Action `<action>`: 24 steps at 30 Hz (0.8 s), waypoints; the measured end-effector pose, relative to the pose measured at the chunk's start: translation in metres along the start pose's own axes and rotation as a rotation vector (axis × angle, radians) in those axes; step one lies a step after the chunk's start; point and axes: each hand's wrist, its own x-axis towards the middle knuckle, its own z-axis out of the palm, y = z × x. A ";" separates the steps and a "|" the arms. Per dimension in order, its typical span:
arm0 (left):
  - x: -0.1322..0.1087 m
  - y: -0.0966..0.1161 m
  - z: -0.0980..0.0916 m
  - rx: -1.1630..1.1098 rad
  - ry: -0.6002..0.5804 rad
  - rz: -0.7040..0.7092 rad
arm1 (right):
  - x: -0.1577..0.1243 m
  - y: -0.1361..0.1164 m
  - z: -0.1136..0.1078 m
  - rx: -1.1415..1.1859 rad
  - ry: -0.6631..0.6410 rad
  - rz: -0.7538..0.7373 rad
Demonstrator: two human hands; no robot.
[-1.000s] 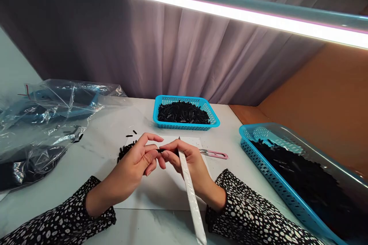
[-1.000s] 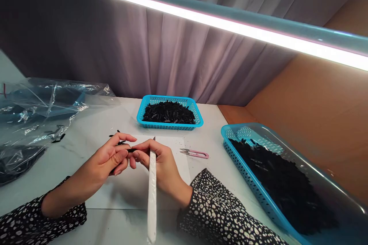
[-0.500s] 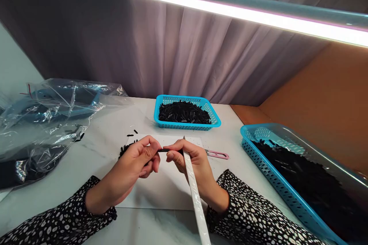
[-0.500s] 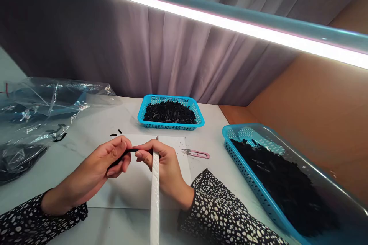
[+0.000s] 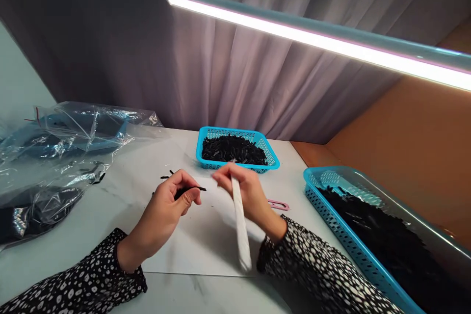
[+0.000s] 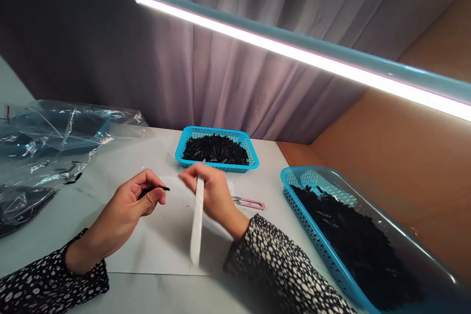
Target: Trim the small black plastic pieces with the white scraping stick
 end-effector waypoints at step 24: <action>-0.005 0.007 -0.007 0.564 0.104 0.496 | -0.036 -0.045 -0.004 0.220 0.081 -0.135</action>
